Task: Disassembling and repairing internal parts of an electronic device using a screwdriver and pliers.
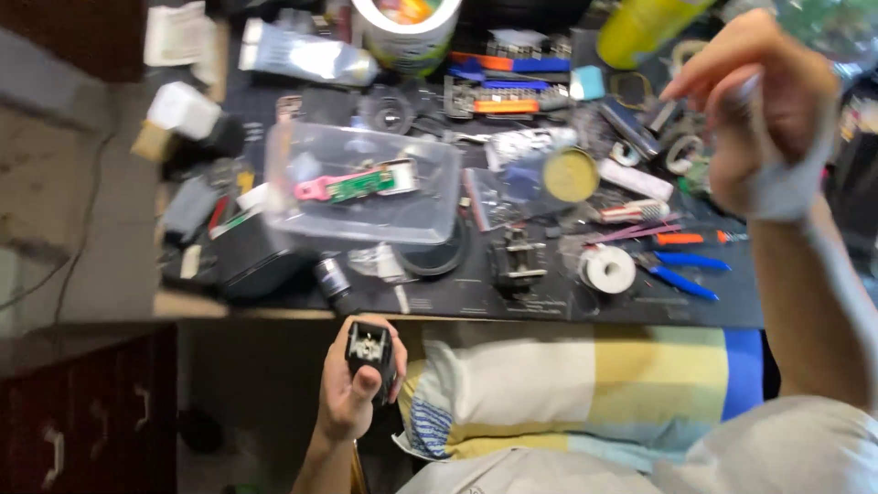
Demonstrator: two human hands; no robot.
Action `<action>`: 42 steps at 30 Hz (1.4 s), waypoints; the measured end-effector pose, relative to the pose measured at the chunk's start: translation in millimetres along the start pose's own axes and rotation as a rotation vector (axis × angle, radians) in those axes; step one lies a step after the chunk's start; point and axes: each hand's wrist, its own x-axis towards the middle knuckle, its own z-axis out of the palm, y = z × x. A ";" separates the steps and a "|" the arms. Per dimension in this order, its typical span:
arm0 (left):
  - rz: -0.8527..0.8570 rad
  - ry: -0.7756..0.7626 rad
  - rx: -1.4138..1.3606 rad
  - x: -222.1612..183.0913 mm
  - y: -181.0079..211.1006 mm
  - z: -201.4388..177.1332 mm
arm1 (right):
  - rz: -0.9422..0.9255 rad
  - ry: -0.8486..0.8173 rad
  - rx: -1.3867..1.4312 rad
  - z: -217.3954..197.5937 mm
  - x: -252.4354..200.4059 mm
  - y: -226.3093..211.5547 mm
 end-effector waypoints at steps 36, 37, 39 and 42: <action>0.003 -0.109 0.361 21.9 -52.1 8.6 | 0.345 -0.193 -0.626 -87.5 -227.2 61.3; 0.005 -0.081 0.371 21.0 -47.5 9.4 | 0.327 -0.205 -0.605 -77.5 -221.8 60.9; -0.083 -0.143 0.355 22.6 -40.4 10.9 | 0.564 -0.006 -0.230 -61.5 -215.2 54.6; -0.049 -0.131 0.369 20.4 -40.4 12.9 | 0.492 0.019 -0.027 -13.9 -151.8 31.5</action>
